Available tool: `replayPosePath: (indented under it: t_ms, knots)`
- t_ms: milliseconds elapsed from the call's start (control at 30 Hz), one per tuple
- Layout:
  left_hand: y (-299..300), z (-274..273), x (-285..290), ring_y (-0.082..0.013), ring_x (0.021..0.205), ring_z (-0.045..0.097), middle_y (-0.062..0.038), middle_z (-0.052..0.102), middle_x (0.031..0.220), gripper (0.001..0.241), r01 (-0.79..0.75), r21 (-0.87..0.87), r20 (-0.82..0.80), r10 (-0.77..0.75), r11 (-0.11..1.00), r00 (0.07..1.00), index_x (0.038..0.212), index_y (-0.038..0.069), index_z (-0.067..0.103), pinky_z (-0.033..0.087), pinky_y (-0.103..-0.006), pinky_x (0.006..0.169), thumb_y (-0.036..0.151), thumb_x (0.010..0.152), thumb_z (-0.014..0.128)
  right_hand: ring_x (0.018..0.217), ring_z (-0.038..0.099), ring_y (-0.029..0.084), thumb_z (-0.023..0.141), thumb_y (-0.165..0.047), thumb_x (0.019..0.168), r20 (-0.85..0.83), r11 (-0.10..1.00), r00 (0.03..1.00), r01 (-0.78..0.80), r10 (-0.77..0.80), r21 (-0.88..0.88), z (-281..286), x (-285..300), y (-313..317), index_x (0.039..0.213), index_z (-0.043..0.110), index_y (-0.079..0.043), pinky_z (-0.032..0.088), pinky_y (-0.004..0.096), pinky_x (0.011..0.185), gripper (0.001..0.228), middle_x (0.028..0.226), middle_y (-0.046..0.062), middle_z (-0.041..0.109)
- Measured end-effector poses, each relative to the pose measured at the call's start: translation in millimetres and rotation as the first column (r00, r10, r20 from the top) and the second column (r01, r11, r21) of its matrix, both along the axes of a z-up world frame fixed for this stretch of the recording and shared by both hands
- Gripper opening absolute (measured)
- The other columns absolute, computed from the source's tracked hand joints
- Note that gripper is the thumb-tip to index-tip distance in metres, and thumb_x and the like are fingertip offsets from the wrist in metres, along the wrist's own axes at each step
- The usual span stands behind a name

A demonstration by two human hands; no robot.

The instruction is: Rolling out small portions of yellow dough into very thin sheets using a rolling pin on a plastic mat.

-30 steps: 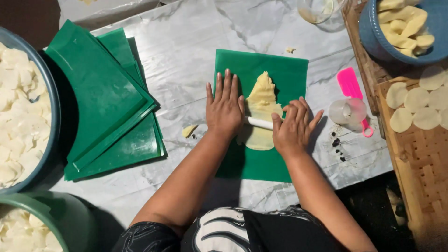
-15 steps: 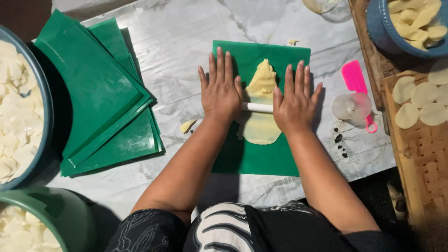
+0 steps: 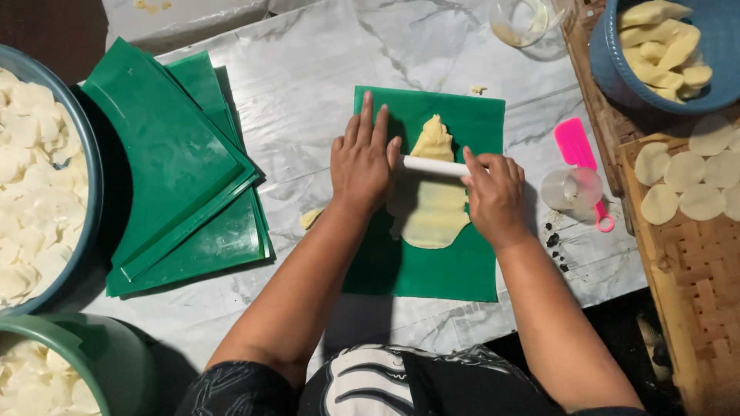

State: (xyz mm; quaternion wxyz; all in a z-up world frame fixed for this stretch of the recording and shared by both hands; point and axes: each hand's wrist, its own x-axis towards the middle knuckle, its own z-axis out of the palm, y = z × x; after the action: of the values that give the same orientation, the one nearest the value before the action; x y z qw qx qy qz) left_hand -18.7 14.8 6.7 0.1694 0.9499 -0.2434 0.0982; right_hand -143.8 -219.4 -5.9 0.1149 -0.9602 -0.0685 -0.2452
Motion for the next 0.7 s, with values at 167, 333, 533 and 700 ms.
replayPosePath:
  t_ms: [167, 333, 533, 700]
  knots:
    - [-12.1, -6.2, 15.0, -0.0304, 0.151, 0.033, -0.011, 0.022, 0.172, 0.061, -0.012, 0.098, -0.103, 0.023, 0.995, 0.994, 0.163, 0.017, 0.033, 0.038, -0.0459, 0.103, 0.039, 0.106, 0.039, 0.101, 0.061, 0.027, 0.069, -0.024, 0.098, -0.031, 0.999, 0.999, 0.026, -0.027, -0.025, -13.1, 9.7, -4.1, 0.146, 0.064, -0.015, 0.045, 0.042, 0.088, 0.050, 0.113, 0.003, 0.060]
    - [-18.0, 4.6, 31.8, -0.0351, 0.161, 0.006, -0.014, 0.009, 0.174, 0.080, 0.010, 0.176, -0.231, 0.032, 0.984, 0.972, 0.165, 0.010, 0.029, 0.003, -0.0741, 0.120, 0.038, 0.095, 0.055, 0.130, 0.055, 0.040, 0.048, -0.038, 0.111, -0.273, 0.979, 0.944, 0.203, -0.186, 0.035, 9.9, 35.3, 14.0, 0.143, 0.063, -0.005, 0.030, 0.063, 0.111, 0.048, 0.153, 0.018, 0.050]
    - [-11.2, 3.3, 11.5, -0.0314, 0.162, 0.008, -0.012, 0.011, 0.175, 0.070, -0.024, 0.142, -0.288, 0.064, 0.990, 0.955, 0.167, 0.011, 0.020, 0.006, -0.0595, 0.128, 0.035, 0.105, 0.039, 0.148, 0.039, 0.044, 0.051, -0.029, 0.111, -0.181, 0.946, 0.929, 0.310, -0.322, -0.092, 9.0, 52.2, 19.2, 0.155, 0.048, 0.005, 0.026, 0.068, 0.112, 0.055, 0.161, 0.032, 0.035]
    - [12.4, -2.5, -33.0, -0.0292, 0.161, 0.016, -0.008, 0.018, 0.174, 0.066, 0.025, 0.139, -0.169, -0.001, 0.990, 0.986, 0.166, 0.015, 0.026, 0.018, -0.0466, 0.128, 0.036, 0.105, 0.040, 0.152, 0.035, 0.040, 0.034, -0.037, 0.114, -0.199, 0.954, 0.937, 0.261, -0.287, -0.147, 5.8, -3.8, 39.9, 0.159, 0.039, 0.003, 0.024, 0.056, 0.118, 0.060, 0.165, 0.027, 0.035]
